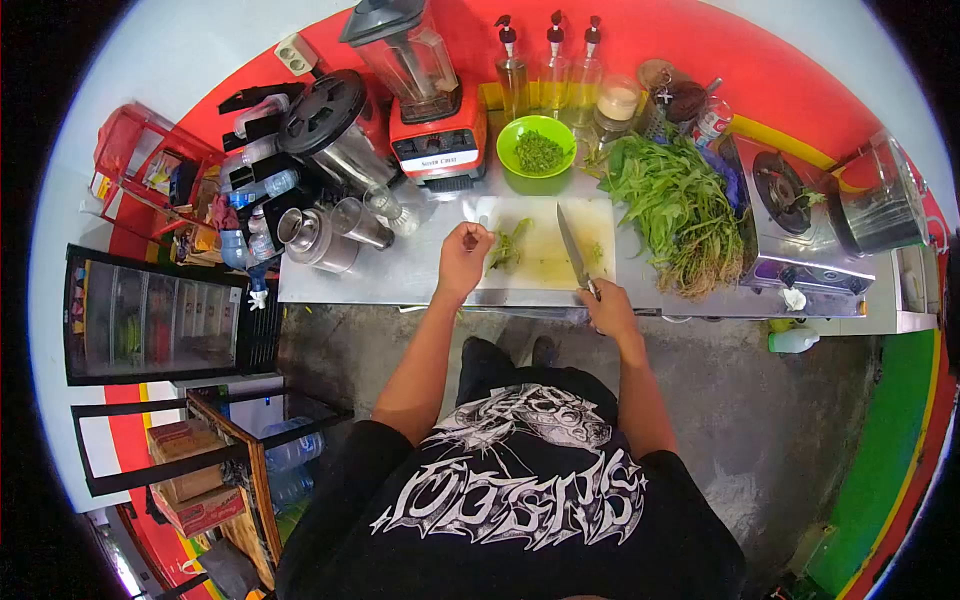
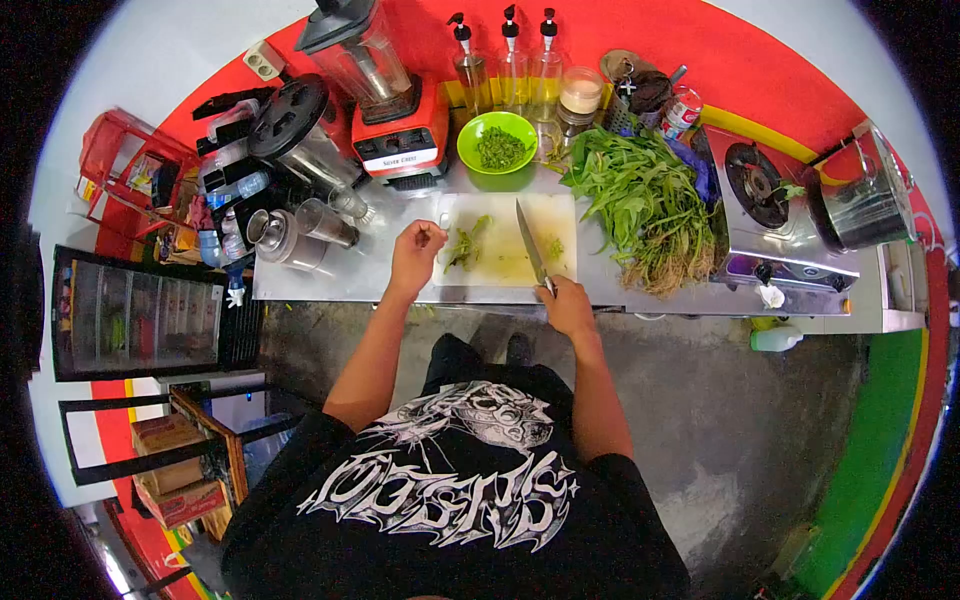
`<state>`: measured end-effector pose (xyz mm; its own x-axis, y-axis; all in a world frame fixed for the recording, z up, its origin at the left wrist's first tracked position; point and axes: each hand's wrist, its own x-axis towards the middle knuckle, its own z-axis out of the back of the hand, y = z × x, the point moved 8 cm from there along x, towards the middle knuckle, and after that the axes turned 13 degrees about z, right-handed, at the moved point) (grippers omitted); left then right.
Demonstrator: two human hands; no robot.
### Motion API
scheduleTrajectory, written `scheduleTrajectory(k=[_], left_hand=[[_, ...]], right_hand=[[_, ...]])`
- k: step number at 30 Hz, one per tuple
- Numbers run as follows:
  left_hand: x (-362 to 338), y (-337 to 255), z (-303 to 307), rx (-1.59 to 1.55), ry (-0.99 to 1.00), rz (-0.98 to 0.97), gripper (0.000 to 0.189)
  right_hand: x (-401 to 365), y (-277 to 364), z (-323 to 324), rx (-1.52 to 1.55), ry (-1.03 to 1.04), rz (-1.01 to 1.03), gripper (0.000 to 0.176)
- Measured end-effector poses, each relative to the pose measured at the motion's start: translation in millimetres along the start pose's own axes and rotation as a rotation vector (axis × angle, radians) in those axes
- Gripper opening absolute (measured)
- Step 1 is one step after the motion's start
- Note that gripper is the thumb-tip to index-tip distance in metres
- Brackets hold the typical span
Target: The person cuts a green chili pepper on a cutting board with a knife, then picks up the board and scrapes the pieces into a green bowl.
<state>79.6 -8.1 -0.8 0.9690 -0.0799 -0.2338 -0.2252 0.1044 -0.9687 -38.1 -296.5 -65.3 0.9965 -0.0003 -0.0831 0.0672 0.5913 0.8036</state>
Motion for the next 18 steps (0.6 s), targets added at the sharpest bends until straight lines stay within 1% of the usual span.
scheduleTrajectory(k=[2,5,7,10,11,13,14,16,17,18], left_hand=[[-1,11,-11,0.121,0.013,-0.003,0.013],[-13,21,-43,0.211,0.074,0.066,0.013],[-16,30,-54,0.232,0.113,0.035,0.017],[-24,32,-66,0.573,0.086,-0.129,0.026],[-25,33,-65,0.573,0.091,-0.129,0.026],[-33,23,-64,0.770,0.021,-0.306,0.030],[-35,24,-62,0.772,0.026,-0.306,0.030],[-29,36,-38,0.749,-0.122,-0.015,0.031],[-31,34,-35,0.751,-0.121,-0.015,0.031],[-33,27,-26,0.787,-0.227,-0.036,0.033]], right_hand=[[-1,0,0,0.017,-0.010,0.022,0.035],[-7,2,5,0.016,-0.004,-0.001,0.035],[-6,-3,4,0.037,-0.027,0.004,0.034],[-9,-3,8,0.022,-0.033,-0.005,0.034],[-10,-3,9,0.019,-0.034,-0.023,0.034],[-13,-6,11,0.020,-0.038,-0.045,0.034],[-14,-6,12,0.031,-0.041,-0.038,0.034],[-15,-8,13,0.045,-0.046,-0.032,0.035],[-15,-8,15,0.031,-0.053,-0.019,0.035],[-15,-4,17,0.017,-0.059,-0.005,0.034]])
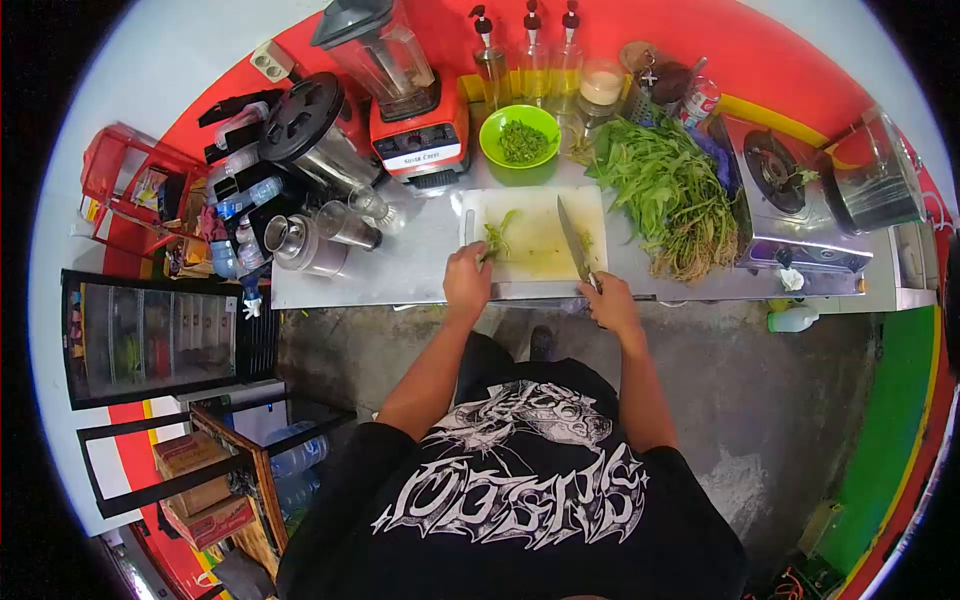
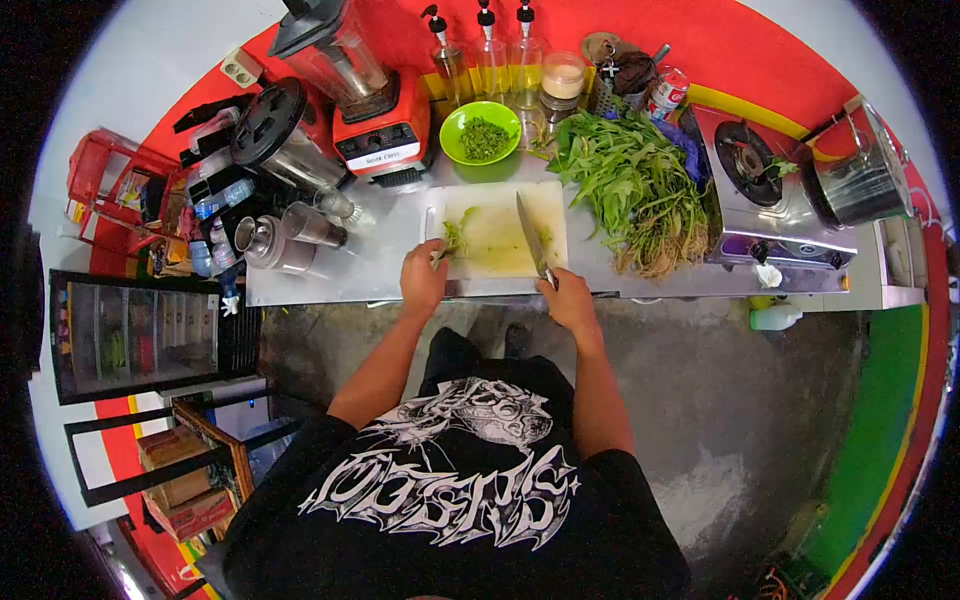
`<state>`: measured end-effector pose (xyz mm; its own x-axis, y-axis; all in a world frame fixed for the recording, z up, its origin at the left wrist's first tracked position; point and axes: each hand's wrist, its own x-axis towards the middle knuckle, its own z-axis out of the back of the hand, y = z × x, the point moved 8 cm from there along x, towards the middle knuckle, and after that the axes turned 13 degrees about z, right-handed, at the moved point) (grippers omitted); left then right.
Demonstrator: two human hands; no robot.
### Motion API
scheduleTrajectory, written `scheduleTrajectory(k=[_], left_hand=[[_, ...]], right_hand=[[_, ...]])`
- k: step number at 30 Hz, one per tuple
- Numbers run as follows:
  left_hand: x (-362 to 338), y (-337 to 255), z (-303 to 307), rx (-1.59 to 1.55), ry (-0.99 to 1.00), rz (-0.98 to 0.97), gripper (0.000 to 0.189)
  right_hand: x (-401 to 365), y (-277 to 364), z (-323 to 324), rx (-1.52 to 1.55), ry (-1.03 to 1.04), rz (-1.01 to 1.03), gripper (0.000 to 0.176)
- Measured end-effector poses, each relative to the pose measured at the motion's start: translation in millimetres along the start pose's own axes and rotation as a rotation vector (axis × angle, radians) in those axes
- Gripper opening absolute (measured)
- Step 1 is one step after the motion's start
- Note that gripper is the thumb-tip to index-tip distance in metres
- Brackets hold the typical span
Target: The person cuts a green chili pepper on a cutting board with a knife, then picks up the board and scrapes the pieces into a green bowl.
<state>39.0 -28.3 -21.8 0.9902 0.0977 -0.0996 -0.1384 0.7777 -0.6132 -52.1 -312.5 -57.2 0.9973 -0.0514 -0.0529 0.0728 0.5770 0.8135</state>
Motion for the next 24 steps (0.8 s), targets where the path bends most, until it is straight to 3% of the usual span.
scheduleTrajectory(k=[2,3,5,7,10,13,19,22,24], left_hand=[[-1,6,15,0.078,-0.188,-0.007,0.038],[1,10,15,0.078,-0.190,-0.003,0.038],[12,28,1,0.024,0.014,0.144,0.039],[14,31,-4,0.013,0.002,0.100,0.036],[15,41,-14,-0.028,0.042,0.188,0.031],[16,44,-6,-0.096,-0.039,0.198,0.027],[12,31,33,-0.182,-0.253,0.038,0.017],[12,22,38,-0.295,-0.272,0.016,0.016],[11,10,37,-0.367,-0.275,-0.067,0.018]], right_hand=[[0,1,0,0.050,0.024,-0.064,0.034],[0,1,-2,0.099,0.050,-0.128,0.034],[2,8,-1,0.091,0.068,-0.132,0.034],[3,6,-5,0.083,0.084,-0.139,0.034],[8,3,-11,0.020,0.072,-0.017,0.034],[10,4,-9,0.028,0.018,0.053,0.034],[10,-9,-7,0.045,0.064,-0.019,0.034],[12,-4,-2,0.012,0.016,0.039,0.033],[10,-8,-4,0.065,0.079,-0.066,0.033]])
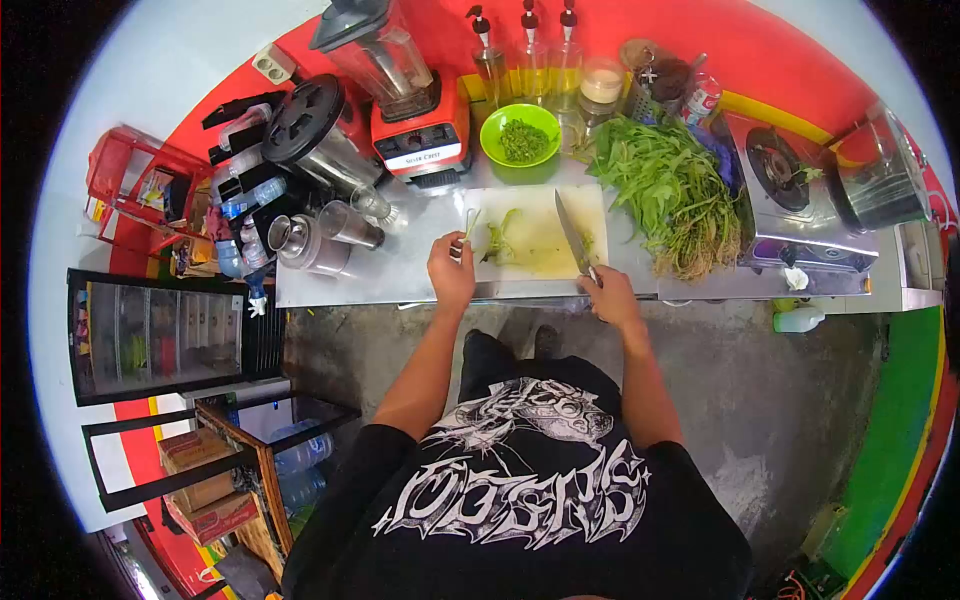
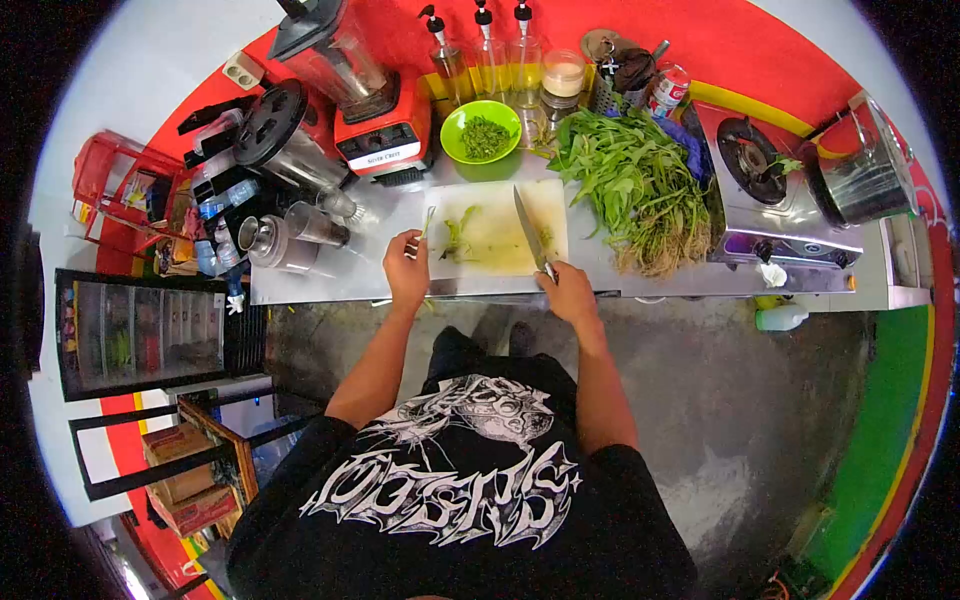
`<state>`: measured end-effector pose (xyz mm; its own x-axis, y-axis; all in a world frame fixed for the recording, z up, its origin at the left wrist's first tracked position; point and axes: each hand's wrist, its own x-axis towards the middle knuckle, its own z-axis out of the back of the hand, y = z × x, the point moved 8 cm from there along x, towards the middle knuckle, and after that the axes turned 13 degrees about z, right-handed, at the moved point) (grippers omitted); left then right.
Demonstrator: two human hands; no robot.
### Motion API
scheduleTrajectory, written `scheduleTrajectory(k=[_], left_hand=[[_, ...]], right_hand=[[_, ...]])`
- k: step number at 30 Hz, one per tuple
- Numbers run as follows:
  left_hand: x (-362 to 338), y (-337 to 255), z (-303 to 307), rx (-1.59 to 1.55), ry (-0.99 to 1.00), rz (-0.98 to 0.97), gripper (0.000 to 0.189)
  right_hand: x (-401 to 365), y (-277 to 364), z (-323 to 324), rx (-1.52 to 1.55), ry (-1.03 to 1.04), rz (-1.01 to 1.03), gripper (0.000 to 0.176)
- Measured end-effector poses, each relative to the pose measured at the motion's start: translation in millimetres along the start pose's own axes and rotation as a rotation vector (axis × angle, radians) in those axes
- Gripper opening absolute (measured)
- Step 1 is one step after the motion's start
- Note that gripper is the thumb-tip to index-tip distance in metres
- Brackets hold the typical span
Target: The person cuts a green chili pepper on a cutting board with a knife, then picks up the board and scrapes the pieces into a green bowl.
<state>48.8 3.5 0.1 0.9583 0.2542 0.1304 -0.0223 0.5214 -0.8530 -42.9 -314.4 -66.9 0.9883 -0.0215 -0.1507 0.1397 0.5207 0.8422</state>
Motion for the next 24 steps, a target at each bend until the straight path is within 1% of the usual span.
scheduleTrajectory(k=[1,3,4,5,7,8,9,11,12,13,14,15,16,17,19,22,24], left_hand=[[-2,-2,-5,0.000,0.003,0.004,0.018],[-13,-22,-26,0.045,0.135,-0.154,0.020],[-20,-25,-40,0.029,0.240,-0.092,0.021],[-25,-28,-46,0.028,0.242,-0.088,0.021],[-39,-30,-77,0.038,0.452,-0.102,0.022],[-45,-34,-84,0.096,0.447,-0.184,0.024],[-48,-32,-90,0.093,0.447,-0.180,0.024],[-56,-32,-103,0.063,0.514,-0.225,0.025],[-59,-38,-104,0.117,0.509,-0.283,0.021],[-60,-36,-107,0.117,0.515,-0.283,0.021],[-60,-35,-108,0.123,0.503,-0.297,0.019],[-60,-38,-108,0.130,0.492,-0.310,0.017],[-61,-37,-106,0.121,0.503,-0.282,0.015],[-61,-39,-105,0.123,0.509,-0.284,0.015],[-60,-35,-108,0.145,0.560,-0.222,0.017],[-59,-29,-111,0.125,0.554,-0.221,0.016],[-58,-26,-112,0.126,0.556,-0.215,0.016]], right_hand=[[-1,2,0,-0.001,0.002,-0.004,0.033],[0,9,0,-0.003,-0.015,0.051,0.034],[2,10,-2,-0.005,-0.012,0.048,0.034],[5,12,-3,-0.020,-0.023,0.076,0.034],[9,19,-6,-0.042,-0.031,0.099,0.035],[11,22,-8,-0.038,-0.050,0.084,0.036],[12,27,-10,-0.033,-0.068,0.071,0.037],[9,41,-15,-0.069,-0.041,0.077,0.039],[6,48,-16,-0.182,-0.065,0.096,0.037],[3,55,-15,-0.294,-0.090,0.113,0.036],[3,51,-20,-0.303,-0.004,0.034,0.038],[2,52,-21,-0.301,-0.007,0.027,0.038],[0,52,-21,-0.334,-0.003,0.011,0.037],[-2,52,-21,-0.367,0.002,-0.004,0.036],[-3,51,-19,-0.375,0.012,0.004,0.036],[-5,52,-19,-0.436,0.042,-0.006,0.037],[-8,54,-20,-0.544,0.077,-0.030,0.035]])
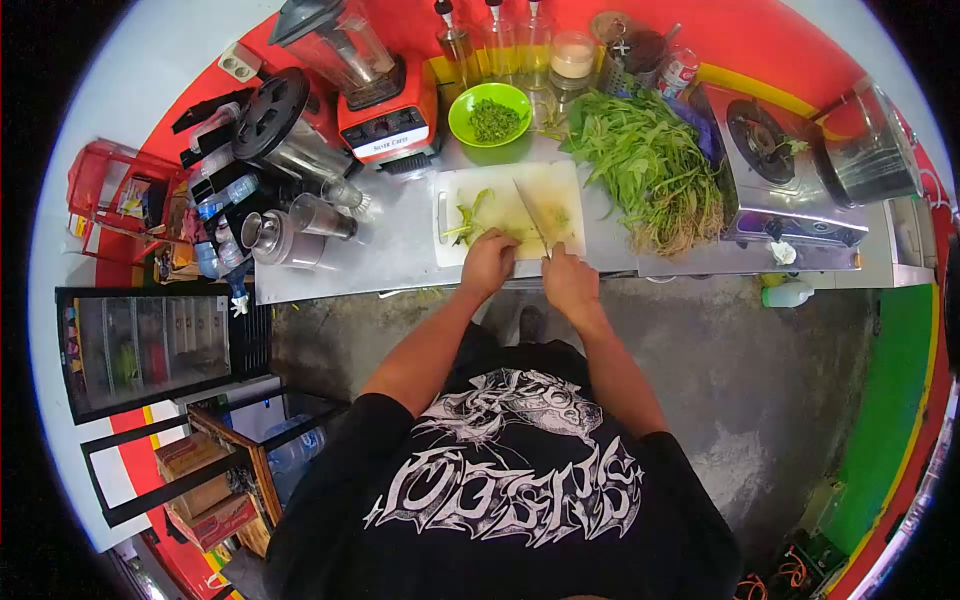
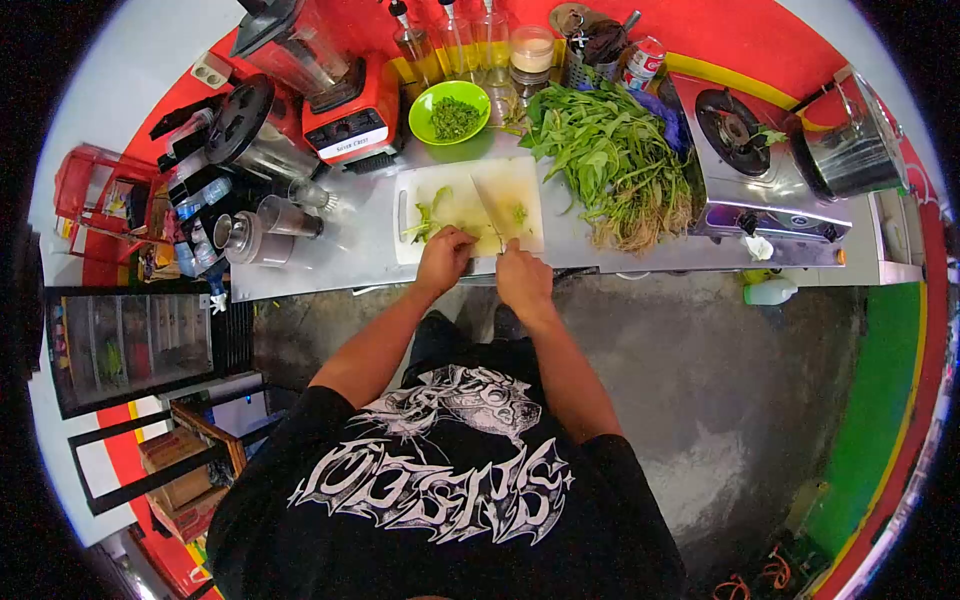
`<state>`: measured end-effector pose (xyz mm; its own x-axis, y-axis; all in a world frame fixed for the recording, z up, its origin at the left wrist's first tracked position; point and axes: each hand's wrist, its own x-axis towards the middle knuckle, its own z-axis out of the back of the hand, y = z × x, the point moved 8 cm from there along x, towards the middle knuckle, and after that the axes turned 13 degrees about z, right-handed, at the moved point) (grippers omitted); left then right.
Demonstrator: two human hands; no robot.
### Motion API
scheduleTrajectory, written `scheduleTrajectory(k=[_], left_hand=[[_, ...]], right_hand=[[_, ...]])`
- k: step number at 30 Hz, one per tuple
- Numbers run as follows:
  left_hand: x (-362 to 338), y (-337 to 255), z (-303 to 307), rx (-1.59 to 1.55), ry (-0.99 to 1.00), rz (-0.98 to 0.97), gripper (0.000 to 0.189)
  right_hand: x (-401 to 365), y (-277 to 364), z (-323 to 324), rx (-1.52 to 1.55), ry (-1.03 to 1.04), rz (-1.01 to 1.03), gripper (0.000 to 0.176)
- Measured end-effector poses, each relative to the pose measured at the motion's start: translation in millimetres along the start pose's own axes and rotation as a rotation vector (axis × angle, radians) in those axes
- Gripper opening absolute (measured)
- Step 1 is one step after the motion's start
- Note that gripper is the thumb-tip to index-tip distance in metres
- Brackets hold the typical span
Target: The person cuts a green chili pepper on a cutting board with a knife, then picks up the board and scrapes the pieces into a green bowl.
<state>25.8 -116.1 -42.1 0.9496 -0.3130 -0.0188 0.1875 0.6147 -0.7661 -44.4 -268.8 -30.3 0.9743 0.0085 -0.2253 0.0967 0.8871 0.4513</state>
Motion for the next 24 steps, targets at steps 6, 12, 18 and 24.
scheduleTrajectory(k=[6,12,18,24], left_hand=[[3,6,0,-0.019,0.047,0.078,0.017],[2,9,-2,-0.013,0.017,0.025,0.016],[-3,0,2,0.046,-0.027,-0.094,0.016],[-1,4,0,0.061,-0.026,-0.012,0.015]], right_hand=[[-9,5,-1,-0.041,0.059,-0.022,0.028],[12,0,-16,-0.039,0.073,-0.048,0.025],[7,16,18,-0.111,0.227,-0.022,0.030],[4,5,-16,-0.014,0.121,-0.075,0.028]])
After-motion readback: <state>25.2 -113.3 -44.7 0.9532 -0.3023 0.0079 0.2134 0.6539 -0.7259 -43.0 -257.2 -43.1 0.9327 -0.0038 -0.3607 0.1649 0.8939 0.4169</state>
